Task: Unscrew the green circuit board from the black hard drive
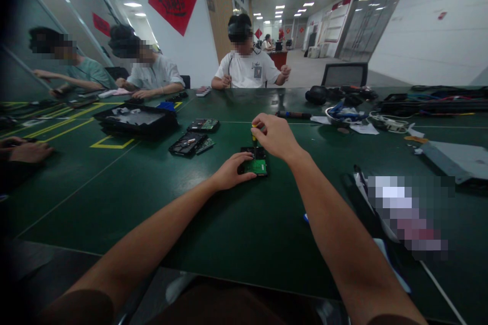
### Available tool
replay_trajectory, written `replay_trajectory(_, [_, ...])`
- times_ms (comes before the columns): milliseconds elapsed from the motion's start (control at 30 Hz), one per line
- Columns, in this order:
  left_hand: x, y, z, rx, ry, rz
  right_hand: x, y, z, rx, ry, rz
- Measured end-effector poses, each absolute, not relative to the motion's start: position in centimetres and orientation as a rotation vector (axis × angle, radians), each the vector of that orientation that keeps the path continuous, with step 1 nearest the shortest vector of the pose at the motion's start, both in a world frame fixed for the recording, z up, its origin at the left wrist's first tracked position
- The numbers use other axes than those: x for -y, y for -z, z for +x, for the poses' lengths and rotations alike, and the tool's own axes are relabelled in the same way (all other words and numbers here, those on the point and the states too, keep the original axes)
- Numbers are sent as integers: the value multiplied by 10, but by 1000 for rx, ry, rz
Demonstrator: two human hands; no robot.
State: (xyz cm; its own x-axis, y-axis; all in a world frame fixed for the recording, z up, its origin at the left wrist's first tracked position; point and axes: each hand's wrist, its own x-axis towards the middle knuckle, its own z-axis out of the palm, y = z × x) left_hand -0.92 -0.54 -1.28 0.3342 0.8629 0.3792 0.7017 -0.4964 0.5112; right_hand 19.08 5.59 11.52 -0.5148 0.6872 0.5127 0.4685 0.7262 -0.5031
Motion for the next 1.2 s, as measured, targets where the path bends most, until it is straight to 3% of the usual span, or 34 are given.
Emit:
replay_trajectory(733, [4,14,-7,-1427,-898,2322,-61,-108,190,2186,-373,-875])
replay_trajectory(1000, [4,16,-8,-1427,-920,2339,-59,-107,189,2246,-154,-943])
replay_trajectory(1200, [3,15,-8,-1428,-892,2325,-56,-101,184,2306,-243,-971])
